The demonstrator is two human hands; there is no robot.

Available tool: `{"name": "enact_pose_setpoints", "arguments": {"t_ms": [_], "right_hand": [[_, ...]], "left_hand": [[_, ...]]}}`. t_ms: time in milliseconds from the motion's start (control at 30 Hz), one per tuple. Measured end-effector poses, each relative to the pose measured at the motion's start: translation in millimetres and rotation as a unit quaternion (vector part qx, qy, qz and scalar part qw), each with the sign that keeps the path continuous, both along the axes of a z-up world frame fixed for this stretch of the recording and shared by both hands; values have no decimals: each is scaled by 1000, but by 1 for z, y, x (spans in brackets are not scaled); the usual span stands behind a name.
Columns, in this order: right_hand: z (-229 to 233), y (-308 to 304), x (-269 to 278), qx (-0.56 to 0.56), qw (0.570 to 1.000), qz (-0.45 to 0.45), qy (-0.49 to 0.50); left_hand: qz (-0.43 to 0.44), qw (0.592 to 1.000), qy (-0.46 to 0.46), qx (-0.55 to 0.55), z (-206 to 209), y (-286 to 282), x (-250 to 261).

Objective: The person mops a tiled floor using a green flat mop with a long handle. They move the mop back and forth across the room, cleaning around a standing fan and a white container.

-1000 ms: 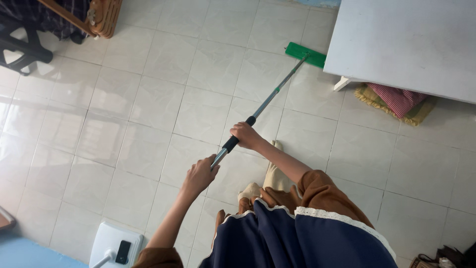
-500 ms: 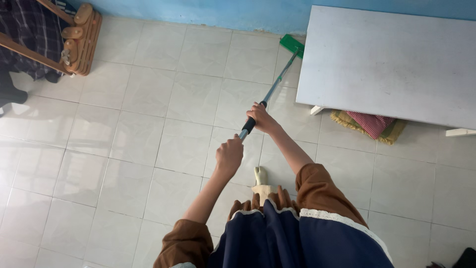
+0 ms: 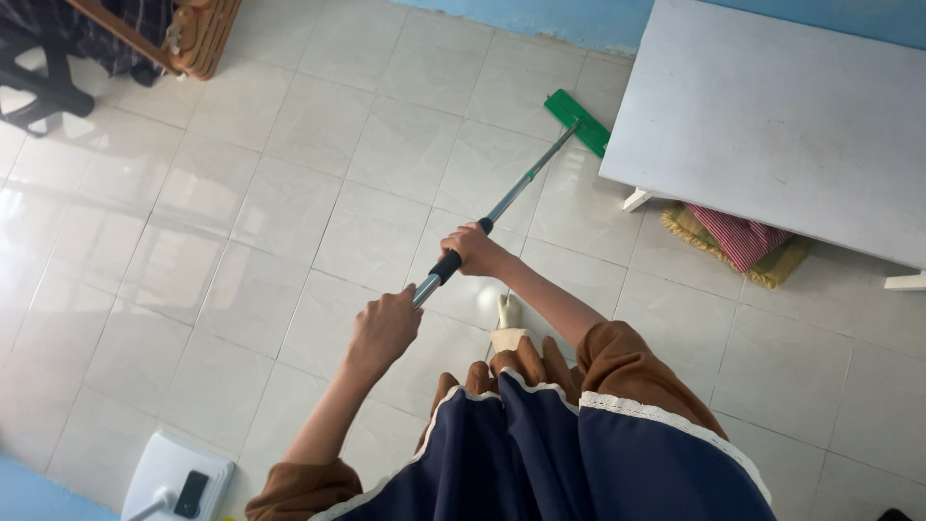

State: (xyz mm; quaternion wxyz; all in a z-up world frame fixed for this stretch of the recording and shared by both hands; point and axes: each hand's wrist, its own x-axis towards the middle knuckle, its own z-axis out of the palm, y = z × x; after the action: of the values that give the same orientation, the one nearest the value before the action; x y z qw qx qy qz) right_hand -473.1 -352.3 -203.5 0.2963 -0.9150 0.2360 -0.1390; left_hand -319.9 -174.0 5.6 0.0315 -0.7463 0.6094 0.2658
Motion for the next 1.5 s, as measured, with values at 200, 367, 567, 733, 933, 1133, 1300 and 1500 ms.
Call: {"name": "enact_pose_setpoints", "arguments": {"t_ms": [200,367,567,733,933,1133,1300,1500], "right_hand": [[79,103,27,35,991,129,17],[151,171,-15,-13,963,15,-270],[187,200,-98,-101,785,-234,-565],[226,169,-208,-66,759,-269,-589],[273,148,-331,15,884,-60,-463],[246,107,-550,-34,772,-187,-607],[211,88,-711,-309,679,-458,-485],[239,43,-734,-460,786,-371,-183]], "left_hand": [[15,995,40,95,115,108,9],[-72,984,162,14,170,136,-9],[-68,907,390,-144,107,69,-48],[-118,924,291,-220,-14,-20,-144],[-274,852,317,-315,-94,-112,-311],[-288,897,222,-252,-153,-202,-475],[-237,897,193,-319,-191,-228,-578],[-189,903,173,-346,-186,-267,-600]]}}
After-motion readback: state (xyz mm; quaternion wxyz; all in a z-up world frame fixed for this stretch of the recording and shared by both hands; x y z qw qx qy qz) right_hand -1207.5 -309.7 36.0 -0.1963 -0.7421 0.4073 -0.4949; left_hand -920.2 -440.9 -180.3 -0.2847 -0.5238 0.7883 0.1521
